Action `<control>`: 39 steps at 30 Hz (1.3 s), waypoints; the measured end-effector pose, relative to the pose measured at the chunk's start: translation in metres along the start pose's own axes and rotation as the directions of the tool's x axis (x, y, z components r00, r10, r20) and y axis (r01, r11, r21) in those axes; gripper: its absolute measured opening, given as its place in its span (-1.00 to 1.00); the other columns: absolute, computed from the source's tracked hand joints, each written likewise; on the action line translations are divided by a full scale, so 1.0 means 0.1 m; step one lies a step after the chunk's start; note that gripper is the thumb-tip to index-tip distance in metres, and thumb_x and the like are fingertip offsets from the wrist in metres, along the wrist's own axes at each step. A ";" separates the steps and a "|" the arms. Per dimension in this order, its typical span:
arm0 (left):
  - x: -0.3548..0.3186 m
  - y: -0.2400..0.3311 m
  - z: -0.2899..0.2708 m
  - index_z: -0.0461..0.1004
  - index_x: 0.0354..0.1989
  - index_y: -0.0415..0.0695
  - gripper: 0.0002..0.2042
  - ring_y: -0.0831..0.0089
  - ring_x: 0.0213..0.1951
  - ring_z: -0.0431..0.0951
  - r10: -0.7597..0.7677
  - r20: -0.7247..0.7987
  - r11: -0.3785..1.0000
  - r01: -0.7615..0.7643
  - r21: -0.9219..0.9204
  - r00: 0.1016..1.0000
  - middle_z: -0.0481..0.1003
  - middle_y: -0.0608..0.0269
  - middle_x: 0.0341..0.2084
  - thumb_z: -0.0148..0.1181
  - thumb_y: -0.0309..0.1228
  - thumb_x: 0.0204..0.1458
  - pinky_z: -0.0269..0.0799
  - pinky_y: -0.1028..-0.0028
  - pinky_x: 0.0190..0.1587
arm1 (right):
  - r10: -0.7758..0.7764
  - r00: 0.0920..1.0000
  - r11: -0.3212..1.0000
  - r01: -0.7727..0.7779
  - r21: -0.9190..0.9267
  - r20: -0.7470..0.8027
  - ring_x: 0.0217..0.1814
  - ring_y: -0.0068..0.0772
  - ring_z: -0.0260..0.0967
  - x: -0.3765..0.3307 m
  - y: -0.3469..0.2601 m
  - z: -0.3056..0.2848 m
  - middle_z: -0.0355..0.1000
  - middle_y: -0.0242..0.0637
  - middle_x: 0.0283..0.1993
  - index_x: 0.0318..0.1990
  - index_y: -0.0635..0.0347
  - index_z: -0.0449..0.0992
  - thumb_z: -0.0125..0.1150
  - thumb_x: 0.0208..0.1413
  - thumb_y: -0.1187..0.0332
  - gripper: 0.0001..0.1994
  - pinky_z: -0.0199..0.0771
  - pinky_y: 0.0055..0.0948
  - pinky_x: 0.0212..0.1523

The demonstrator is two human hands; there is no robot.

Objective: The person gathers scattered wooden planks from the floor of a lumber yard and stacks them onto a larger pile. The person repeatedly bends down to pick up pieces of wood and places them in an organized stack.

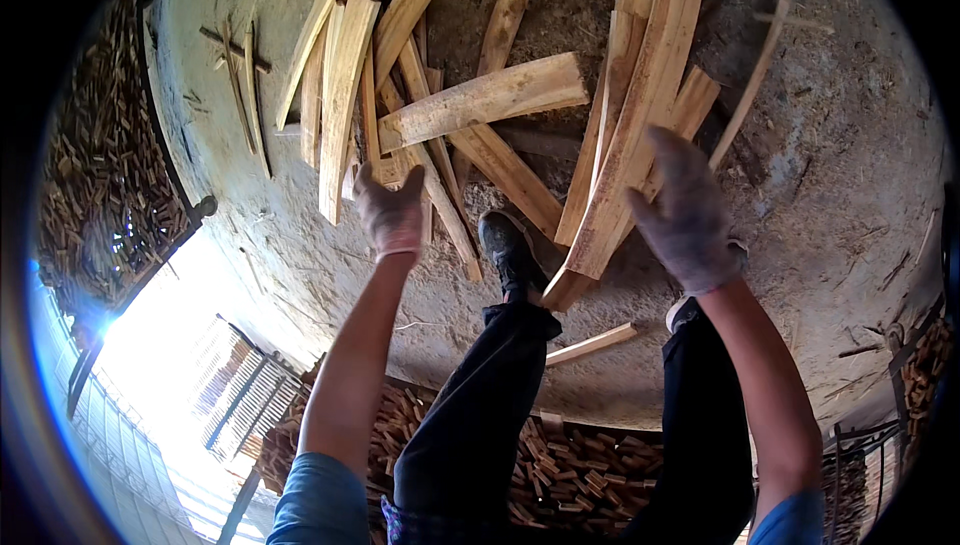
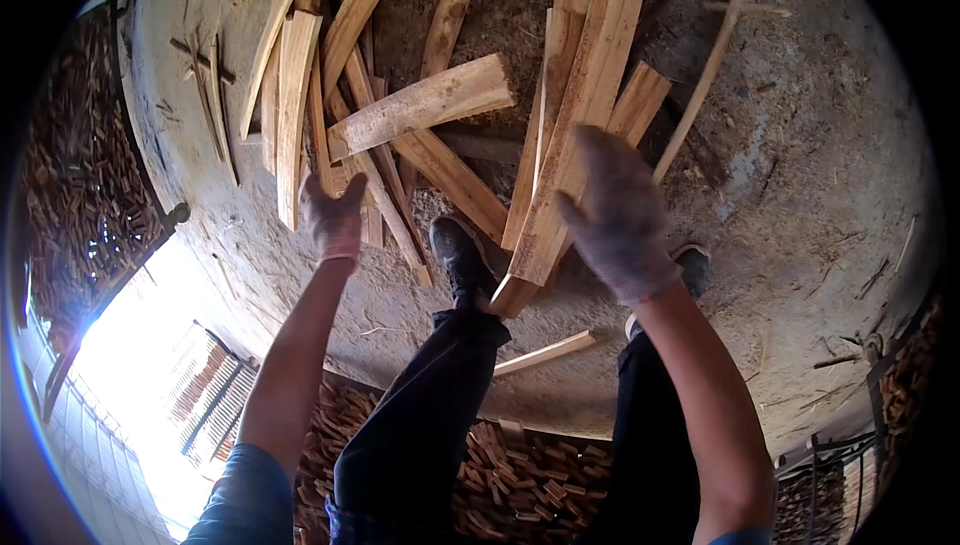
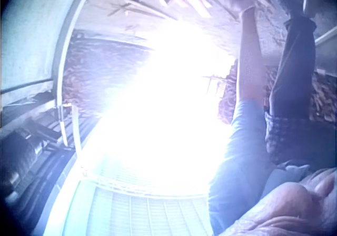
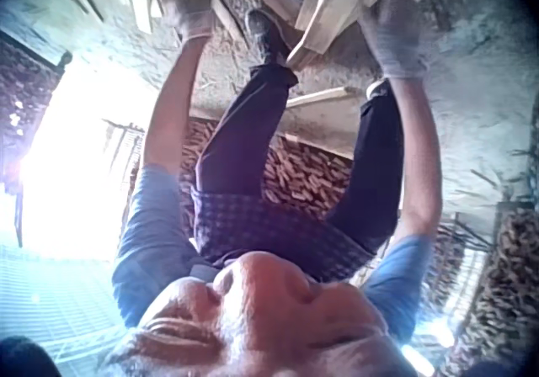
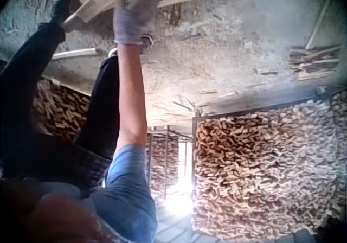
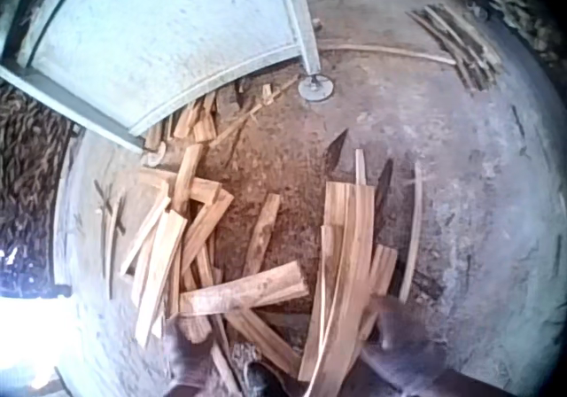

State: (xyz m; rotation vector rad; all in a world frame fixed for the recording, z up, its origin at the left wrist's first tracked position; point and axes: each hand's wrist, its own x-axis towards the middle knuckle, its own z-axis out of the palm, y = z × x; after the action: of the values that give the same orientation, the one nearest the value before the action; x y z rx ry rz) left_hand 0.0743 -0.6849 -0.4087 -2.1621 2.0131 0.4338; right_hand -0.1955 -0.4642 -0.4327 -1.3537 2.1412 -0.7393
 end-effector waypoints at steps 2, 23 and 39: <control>0.30 -0.93 0.13 0.22 0.26 -0.43 -0.05 -0.08 0.18 0.40 -0.162 0.052 0.985 0.165 -0.057 0.985 0.41 -0.31 0.11 0.50 0.02 -0.17 0.31 0.14 0.24 | -0.144 0.985 0.951 0.111 0.289 0.093 0.20 -0.05 0.42 0.33 -0.51 0.19 0.38 -0.04 0.20 0.17 0.24 0.34 0.33 0.09 0.32 -0.50 0.50 -0.17 0.19; -0.81 -0.57 0.68 0.53 -0.17 -0.20 -0.63 0.30 -0.34 0.61 -0.169 0.134 0.910 0.207 -0.359 0.976 0.59 0.18 -0.42 0.40 -0.22 -0.07 0.50 0.28 -0.21 | 0.186 0.858 0.976 -0.105 -0.190 0.478 -0.42 -0.09 0.59 0.21 -1.50 0.08 0.52 -0.06 -0.41 -0.22 0.30 0.45 0.49 -0.15 0.17 -0.55 0.64 -0.22 -0.36; -0.47 -0.82 0.41 0.45 -0.07 -0.31 -0.55 0.35 -0.27 0.56 -0.153 0.405 0.923 0.277 -0.267 0.901 0.56 0.12 -0.34 0.39 -0.25 -0.05 0.50 0.33 -0.21 | 0.636 0.706 0.760 -0.642 -0.096 0.312 0.02 0.06 0.50 -0.72 -0.14 -0.58 0.45 0.10 0.02 0.23 0.29 0.30 0.51 -0.21 0.13 -0.18 0.58 -0.11 -0.03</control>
State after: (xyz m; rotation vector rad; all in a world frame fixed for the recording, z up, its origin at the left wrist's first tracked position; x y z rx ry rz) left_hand 0.1488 -0.6210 -0.4396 -2.2242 1.5558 1.1130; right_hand -0.1969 -0.3928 -0.3724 -0.5650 2.1033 -0.2222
